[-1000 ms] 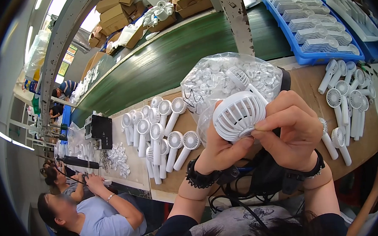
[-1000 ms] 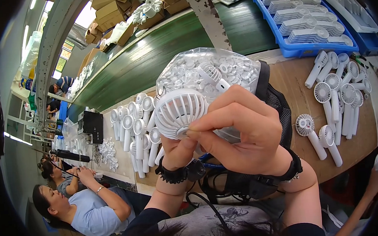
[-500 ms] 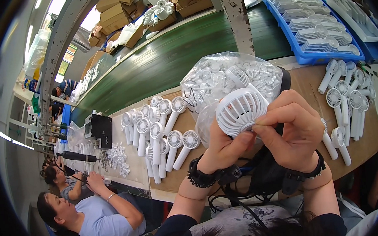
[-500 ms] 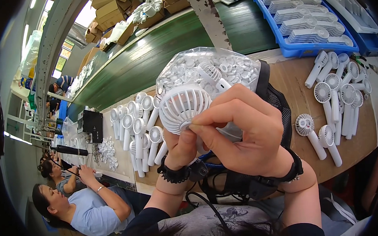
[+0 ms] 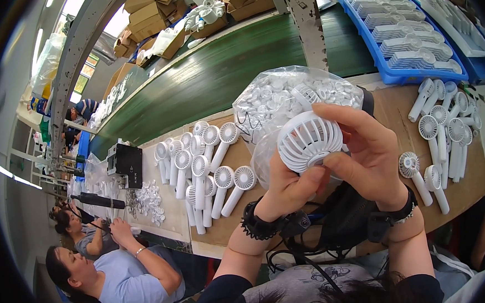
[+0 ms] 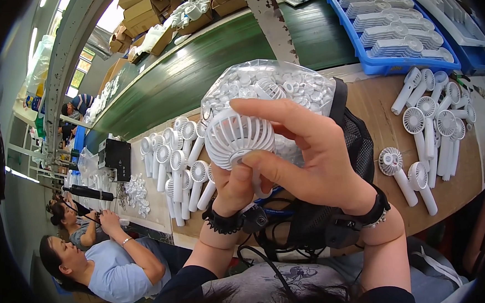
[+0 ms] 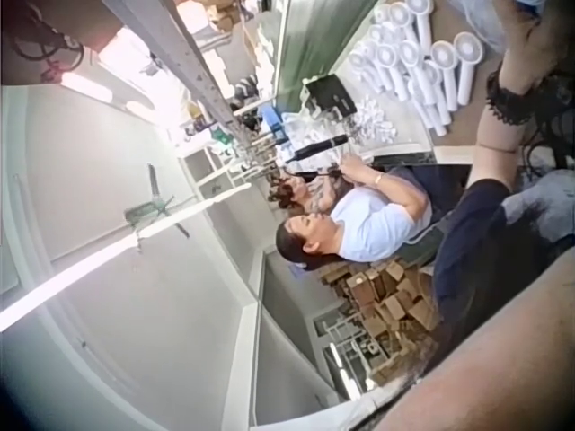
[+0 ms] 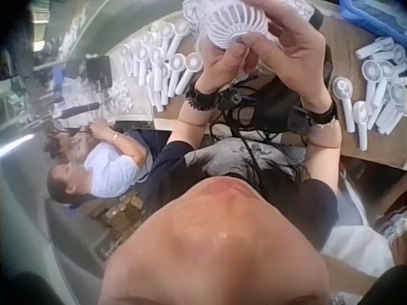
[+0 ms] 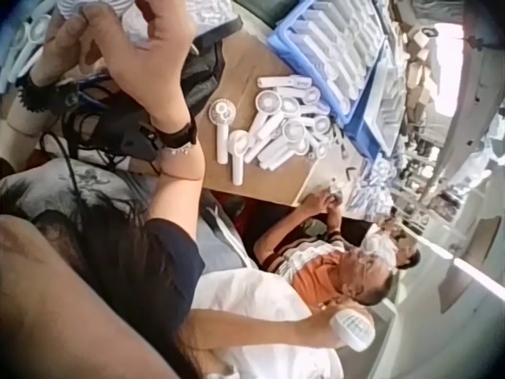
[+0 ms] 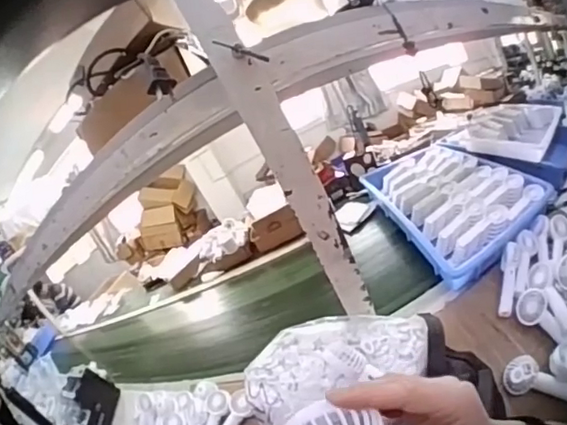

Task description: The person picks up a fan and a cap from a bag, presses the cap onto the back of the fan head by hand, and places it on the table. They then repeat the process with a second fan and cap.

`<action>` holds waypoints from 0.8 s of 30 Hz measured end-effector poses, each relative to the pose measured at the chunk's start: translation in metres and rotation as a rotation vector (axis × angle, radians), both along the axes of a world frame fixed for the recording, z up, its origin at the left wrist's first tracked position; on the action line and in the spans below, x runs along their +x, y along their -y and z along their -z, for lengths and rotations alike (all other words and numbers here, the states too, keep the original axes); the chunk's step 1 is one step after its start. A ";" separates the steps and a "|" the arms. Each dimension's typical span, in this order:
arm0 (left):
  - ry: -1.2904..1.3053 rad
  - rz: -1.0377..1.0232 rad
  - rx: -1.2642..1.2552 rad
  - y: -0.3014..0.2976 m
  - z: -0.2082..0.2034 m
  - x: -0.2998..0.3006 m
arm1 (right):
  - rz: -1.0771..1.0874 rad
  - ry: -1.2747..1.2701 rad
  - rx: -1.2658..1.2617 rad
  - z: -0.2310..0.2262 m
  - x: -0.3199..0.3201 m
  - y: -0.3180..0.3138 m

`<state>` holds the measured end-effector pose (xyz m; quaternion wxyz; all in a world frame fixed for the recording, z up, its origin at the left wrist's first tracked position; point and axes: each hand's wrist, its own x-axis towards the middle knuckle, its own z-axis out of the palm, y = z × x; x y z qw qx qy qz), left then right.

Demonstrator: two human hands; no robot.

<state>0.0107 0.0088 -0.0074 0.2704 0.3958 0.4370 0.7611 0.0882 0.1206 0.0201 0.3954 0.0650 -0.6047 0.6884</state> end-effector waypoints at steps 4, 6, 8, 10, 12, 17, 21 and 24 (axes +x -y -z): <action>-0.012 -0.008 0.006 -0.002 0.002 0.000 | -0.194 0.037 0.034 0.004 0.002 -0.006; -0.013 -0.013 -0.006 -0.004 0.004 0.001 | -0.159 -0.019 0.094 0.007 0.000 -0.007; -0.047 -0.054 -0.013 -0.006 0.004 0.002 | -0.141 -0.026 0.094 0.008 0.000 -0.005; -0.116 -0.137 -0.028 -0.008 0.004 0.001 | -0.105 -0.042 0.092 0.010 -0.002 -0.002; -0.041 -0.086 -0.075 -0.005 0.000 -0.001 | -0.110 0.001 0.035 0.011 -0.006 0.001; 0.257 0.152 -0.199 -0.010 -0.007 -0.011 | -0.171 0.145 -0.200 0.015 -0.014 -0.010; 0.313 0.215 -0.219 -0.008 -0.008 -0.011 | -0.298 0.163 -0.364 0.010 -0.012 -0.012; 0.316 0.234 -0.194 -0.006 -0.009 -0.012 | -0.309 0.154 -0.335 0.009 -0.012 -0.010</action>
